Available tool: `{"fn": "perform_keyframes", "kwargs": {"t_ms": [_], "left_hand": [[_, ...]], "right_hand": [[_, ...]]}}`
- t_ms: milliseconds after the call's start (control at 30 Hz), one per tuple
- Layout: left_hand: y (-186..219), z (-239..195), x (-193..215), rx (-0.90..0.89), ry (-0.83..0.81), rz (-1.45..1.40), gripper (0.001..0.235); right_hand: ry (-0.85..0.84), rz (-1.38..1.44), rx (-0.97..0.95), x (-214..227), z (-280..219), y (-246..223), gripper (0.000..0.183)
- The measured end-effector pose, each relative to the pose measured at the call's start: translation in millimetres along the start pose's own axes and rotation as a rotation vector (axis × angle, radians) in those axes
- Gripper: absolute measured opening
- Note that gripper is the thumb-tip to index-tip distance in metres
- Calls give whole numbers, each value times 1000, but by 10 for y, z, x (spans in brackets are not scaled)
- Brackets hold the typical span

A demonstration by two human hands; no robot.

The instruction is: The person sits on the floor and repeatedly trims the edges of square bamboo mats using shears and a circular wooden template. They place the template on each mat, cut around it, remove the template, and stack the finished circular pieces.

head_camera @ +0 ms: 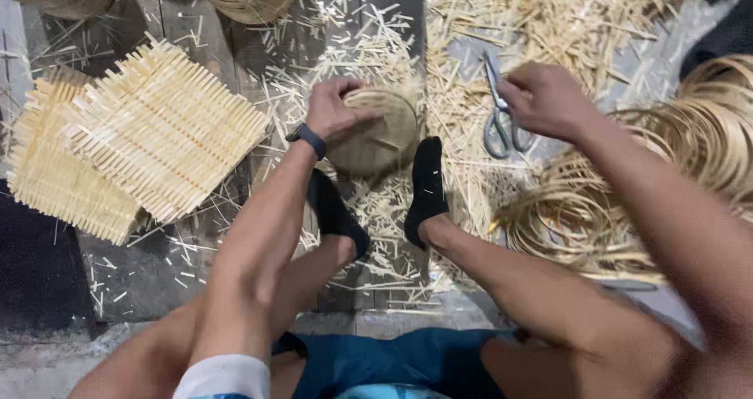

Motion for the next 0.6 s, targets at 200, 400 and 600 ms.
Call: {"fn": "perform_keyframes", "kwargs": {"t_ms": [200, 400, 600], "left_hand": [[557, -711, -644, -476, -35, 662, 28], [-21, -1177, -1032, -412, -68, 944, 31], [-21, -648, -915, 52, 383, 588, 106]], "right_hand": [[-277, 156, -403, -679, -785, 744, 35], [112, 296, -455, -1823, -364, 1279, 51], [206, 396, -596, -2189, -162, 1712, 67]]}}
Point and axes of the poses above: each hand's wrist, its own z-axis towards the middle knuckle, its own x-axis out of the back of the hand, y = z × x, the point moved 8 cm from there along z, towards the middle knuckle, and after that the axes turned 9 degrees about -y, right-handed, at the moved point
